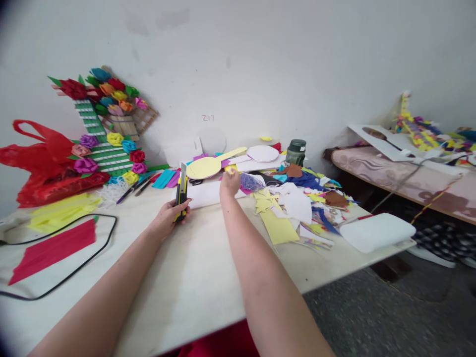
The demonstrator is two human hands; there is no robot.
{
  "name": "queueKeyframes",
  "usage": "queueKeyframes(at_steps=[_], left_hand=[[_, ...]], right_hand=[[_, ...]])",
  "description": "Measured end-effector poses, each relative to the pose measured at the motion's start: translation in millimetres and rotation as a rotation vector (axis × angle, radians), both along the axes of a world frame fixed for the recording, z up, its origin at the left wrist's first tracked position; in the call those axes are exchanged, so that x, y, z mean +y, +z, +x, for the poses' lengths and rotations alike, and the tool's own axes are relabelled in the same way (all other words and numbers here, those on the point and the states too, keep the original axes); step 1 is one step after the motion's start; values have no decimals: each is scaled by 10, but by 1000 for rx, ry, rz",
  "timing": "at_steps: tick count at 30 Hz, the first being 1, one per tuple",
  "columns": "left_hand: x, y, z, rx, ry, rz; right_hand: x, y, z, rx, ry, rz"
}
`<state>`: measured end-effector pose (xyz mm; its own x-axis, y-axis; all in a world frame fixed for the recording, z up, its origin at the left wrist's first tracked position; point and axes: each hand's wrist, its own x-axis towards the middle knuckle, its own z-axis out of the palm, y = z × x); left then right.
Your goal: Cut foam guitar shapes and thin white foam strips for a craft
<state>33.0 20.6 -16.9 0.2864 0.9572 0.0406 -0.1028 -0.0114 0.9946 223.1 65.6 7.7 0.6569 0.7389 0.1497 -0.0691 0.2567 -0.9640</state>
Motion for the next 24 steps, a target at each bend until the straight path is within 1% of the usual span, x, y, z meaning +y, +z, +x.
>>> queueKeyframes(at_steps=[1, 2, 3, 5, 6, 8, 12, 16, 17, 18, 20, 22, 24], left_hand=[[-6, 13, 5, -4, 5, -7], [-10, 25, 13, -10, 6, -12], [-12, 34, 23, -18, 3, -15], [-13, 45, 51, -29, -11, -13], [-13, 47, 65, -27, -18, -8], [-12, 44, 88, -6, -33, -1], [-3, 21, 82, 35, -37, 7], [29, -2, 63, 3, 6, 37], [35, -4, 66, -10, 23, 46], [39, -3, 71, -23, 43, 54], [41, 2, 79, -39, 73, 71], [41, 5, 76, -44, 81, 92], [54, 2, 55, -51, 109, 114]], right_hand=[[-42, 8, 95, -39, -122, -12], [-87, 11, 184, -190, -340, -65], [-131, 11, 263, -334, -509, -116], [-199, 2, 380, -521, -664, -183], [-218, -6, 415, -587, -692, -194], [-228, -26, 444, -675, -674, -186], [-206, -102, 426, -723, -535, -166], [-203, -200, 364, -746, -549, -172], [-200, -216, 331, -769, -533, -161], [-194, -224, 288, -791, -491, -145], [-174, -225, 169, -798, -347, -113], [-151, -212, 14, -728, -202, -75], [-138, -198, -160, -622, -88, -10]])
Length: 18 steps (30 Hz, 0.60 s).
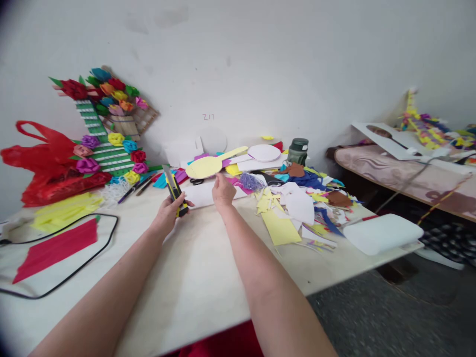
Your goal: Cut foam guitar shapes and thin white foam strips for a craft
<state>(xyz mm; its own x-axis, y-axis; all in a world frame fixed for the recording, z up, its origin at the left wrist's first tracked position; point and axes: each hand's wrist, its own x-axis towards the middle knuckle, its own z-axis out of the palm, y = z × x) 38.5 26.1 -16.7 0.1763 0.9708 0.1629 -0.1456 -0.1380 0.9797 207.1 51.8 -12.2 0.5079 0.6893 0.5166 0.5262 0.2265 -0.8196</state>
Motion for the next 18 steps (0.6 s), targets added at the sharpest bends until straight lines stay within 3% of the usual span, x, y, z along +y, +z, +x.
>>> queueKeyframes(at_steps=[6, 10, 18], left_hand=[[113, -3, -127, -87, 267, 67], [160, 45, -267, -164, 357, 26], [226, 75, -511, -300, 534, -81]], right_hand=[[-28, -32, -492, 3, 370, -8], [-52, -131, -702, 79, 581, -42], [-95, -238, -724, -85, 513, -25]])
